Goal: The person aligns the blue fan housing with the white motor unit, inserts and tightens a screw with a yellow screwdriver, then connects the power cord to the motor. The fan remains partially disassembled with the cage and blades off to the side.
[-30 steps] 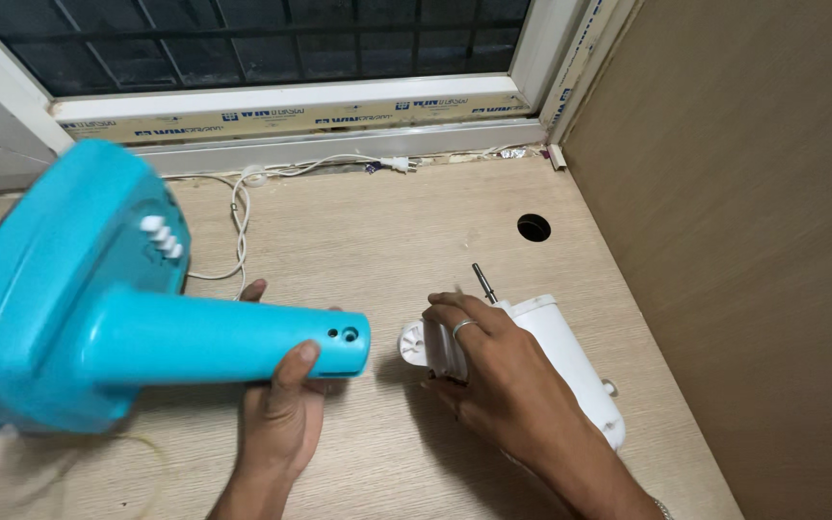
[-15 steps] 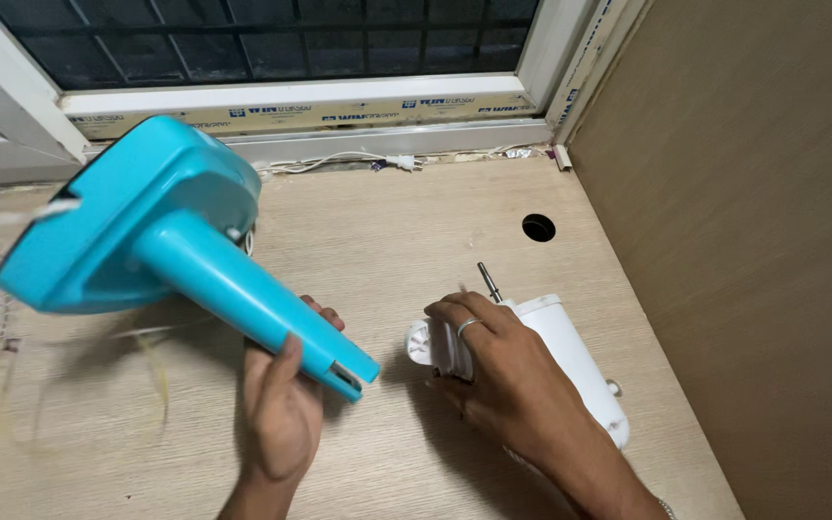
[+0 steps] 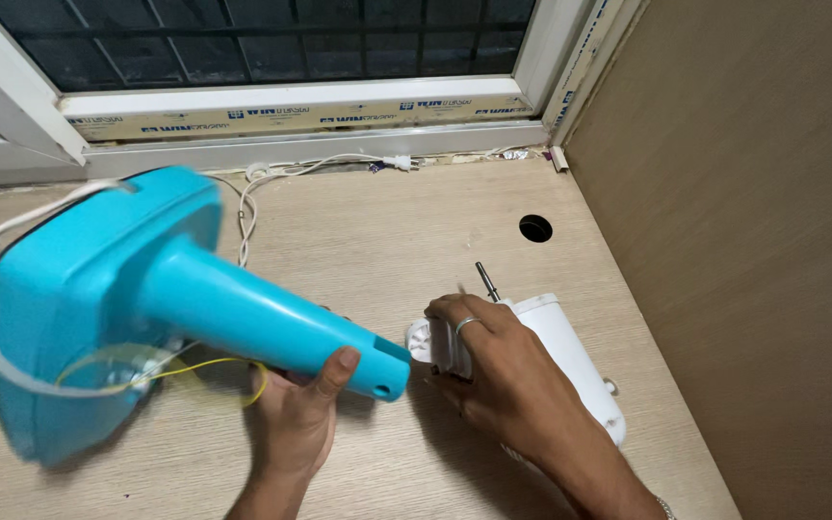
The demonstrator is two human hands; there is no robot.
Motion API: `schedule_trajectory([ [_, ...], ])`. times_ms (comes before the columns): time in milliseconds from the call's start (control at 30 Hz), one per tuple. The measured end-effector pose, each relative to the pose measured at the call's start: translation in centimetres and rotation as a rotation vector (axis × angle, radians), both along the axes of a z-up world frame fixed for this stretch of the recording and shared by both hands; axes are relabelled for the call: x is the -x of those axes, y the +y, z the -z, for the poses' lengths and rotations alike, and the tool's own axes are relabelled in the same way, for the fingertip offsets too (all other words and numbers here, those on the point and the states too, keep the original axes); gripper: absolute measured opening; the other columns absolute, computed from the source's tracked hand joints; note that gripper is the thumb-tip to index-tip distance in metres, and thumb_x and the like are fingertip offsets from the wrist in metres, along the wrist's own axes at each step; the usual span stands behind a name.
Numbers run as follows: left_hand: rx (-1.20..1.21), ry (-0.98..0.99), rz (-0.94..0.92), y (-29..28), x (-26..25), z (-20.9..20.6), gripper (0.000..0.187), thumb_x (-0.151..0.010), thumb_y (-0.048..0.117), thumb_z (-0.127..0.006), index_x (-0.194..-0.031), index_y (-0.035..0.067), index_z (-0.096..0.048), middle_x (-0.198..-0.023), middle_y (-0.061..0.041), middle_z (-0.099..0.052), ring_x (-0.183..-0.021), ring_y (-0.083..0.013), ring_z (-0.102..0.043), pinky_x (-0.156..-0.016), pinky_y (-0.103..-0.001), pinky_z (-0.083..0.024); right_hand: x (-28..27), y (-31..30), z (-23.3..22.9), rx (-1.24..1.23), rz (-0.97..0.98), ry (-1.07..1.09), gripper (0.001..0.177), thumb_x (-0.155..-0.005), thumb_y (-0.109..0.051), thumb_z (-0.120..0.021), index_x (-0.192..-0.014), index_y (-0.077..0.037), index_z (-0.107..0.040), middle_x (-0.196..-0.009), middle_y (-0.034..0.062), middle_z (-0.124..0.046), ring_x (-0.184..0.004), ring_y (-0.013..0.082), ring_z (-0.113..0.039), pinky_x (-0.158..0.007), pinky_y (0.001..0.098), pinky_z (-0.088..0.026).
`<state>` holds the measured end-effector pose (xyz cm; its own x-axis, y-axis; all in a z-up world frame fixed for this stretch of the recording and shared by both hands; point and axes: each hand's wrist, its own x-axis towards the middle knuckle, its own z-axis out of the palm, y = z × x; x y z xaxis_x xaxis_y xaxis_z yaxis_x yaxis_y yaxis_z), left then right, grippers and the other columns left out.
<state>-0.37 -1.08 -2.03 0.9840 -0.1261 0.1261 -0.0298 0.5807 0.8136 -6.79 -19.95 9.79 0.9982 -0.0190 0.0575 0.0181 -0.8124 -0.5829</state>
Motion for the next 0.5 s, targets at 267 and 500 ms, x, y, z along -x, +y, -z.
schedule_trajectory([
  [267,-0.173,-0.033,-0.285,-0.8,0.3,1.2,0.058,-0.081,0.008,-0.089,-0.125,-0.001,-0.052,-0.114,-0.013,-0.061,-0.104,-0.0218,-0.062,-0.094,-0.037,-0.055,0.1,-0.2,0.6,0.018,-0.051,-0.02,0.07,-0.067,-0.009,-0.089,-0.13,-0.005,-0.06,-0.134,0.0112,-0.064,-0.126,0.0337,-0.059,-0.105,0.0411,-0.05],
  [500,-0.062,-0.119,-0.318,-2.3,1.3,0.9,0.076,-0.085,0.02,-0.084,-0.139,0.004,-0.034,-0.126,-0.01,-0.054,-0.115,-0.018,-0.058,-0.1,-0.035,-0.052,0.3,-0.5,1.3,0.003,-0.085,-0.093,0.07,-0.066,-0.005,-0.088,-0.13,-0.001,-0.06,-0.137,0.0151,-0.062,-0.129,0.0367,-0.057,-0.106,0.0428,-0.049],
])
